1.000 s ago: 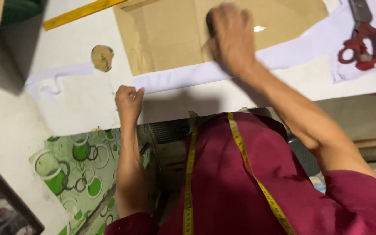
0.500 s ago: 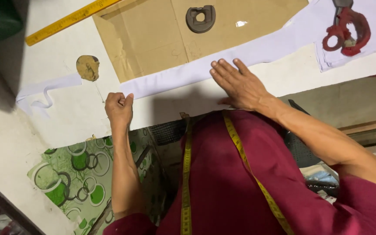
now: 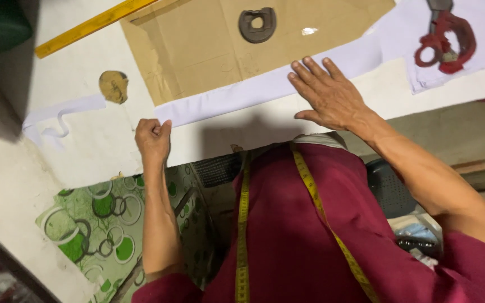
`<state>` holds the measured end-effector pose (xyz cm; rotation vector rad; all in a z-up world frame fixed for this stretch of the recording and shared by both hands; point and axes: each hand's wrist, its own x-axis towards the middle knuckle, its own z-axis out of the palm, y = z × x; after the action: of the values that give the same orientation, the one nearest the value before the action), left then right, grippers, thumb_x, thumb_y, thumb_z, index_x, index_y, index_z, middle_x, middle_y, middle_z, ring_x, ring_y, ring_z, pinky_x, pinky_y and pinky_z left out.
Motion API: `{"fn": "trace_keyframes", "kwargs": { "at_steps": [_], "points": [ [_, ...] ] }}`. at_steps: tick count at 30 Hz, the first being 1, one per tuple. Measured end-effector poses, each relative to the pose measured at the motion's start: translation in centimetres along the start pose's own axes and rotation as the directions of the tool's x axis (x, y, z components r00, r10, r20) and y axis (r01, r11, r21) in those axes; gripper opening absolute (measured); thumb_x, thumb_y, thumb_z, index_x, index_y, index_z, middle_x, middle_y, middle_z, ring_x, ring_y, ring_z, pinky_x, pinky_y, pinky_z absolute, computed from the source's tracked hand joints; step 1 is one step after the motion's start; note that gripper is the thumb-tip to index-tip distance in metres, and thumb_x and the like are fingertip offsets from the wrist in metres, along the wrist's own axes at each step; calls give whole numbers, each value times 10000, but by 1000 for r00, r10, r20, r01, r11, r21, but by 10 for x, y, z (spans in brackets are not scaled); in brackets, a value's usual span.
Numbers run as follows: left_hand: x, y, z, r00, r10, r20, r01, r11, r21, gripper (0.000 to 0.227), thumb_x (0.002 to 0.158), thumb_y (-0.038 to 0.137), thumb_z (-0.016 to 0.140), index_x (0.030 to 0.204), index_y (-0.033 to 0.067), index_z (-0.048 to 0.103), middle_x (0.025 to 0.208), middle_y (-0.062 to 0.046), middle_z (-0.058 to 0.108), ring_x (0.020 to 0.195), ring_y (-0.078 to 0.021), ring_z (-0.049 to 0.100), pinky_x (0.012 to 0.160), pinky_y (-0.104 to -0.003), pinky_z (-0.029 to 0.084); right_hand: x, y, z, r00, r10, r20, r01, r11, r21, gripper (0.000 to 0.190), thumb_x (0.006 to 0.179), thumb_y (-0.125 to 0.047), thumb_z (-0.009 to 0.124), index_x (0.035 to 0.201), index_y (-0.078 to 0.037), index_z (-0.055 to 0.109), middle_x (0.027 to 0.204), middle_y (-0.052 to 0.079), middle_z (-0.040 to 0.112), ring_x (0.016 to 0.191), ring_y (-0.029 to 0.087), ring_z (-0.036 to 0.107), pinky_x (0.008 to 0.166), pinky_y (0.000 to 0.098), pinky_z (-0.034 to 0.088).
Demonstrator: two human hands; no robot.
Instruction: The person cuts a piece of brown paper using scissors, then places it on a white fabric. They use a pencil to trace the outline of the paper onto the fabric. After tracing, the person folds the fabric and cuts along the marked lines with scissors.
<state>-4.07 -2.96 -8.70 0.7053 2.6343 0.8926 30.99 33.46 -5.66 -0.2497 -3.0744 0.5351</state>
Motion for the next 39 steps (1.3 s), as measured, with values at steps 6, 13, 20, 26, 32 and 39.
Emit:
{"fn": "trace_keyframes", "kwargs": {
  "at_steps": [6,13,20,26,32,39],
  "points": [
    [0,-15,3,994,94,-52,-96,994,-47,247,899,79,817,814,-67,636,806,-196,531,733,-361,593,655,-406,525,10,-10,-13,995,-84,-55,85,996,17,899,967,-717,439,1545,-35,540,1605,230,506,1495,410,444,1202,653,300],
    [5,0,-15,984,178,-5,-178,983,42,310,894,319,757,725,77,662,749,-57,647,742,-235,596,676,-387,435,14,-24,-27,980,4,197,-13,999,43,1000,992,-754,139,1642,3,219,1715,255,178,1587,438,114,1238,634,64],
    [18,45,-46,967,-117,228,93,989,113,546,960,263,785,598,194,383,587,81,448,581,-60,442,631,-286,418,12,-36,-29,991,-45,122,41,999,32,985,1035,-679,206,1605,119,301,1666,383,281,1529,573,209,1183,704,127],
    [26,53,-56,937,-199,289,197,980,36,632,925,218,859,536,187,361,515,100,488,508,-39,450,585,-244,461,12,-43,-29,993,-100,69,100,995,4,1015,1059,-687,186,1570,176,344,1646,405,325,1517,582,239,1136,725,164],
    [31,27,-32,966,-125,225,120,992,35,657,912,206,842,523,189,312,450,100,369,468,-35,428,651,-236,539,11,-40,-23,984,-15,177,-2,995,98,994,995,-724,172,1646,26,129,1722,265,81,1584,439,-1,1220,661,-26],
    [15,28,-24,992,-16,127,3,995,98,684,972,174,801,546,185,266,455,62,241,449,-75,253,534,-229,433,11,-39,-23,987,-25,156,13,997,77,967,1010,-662,239,1636,73,188,1704,324,136,1572,488,52,1205,694,26]
  ]
}}
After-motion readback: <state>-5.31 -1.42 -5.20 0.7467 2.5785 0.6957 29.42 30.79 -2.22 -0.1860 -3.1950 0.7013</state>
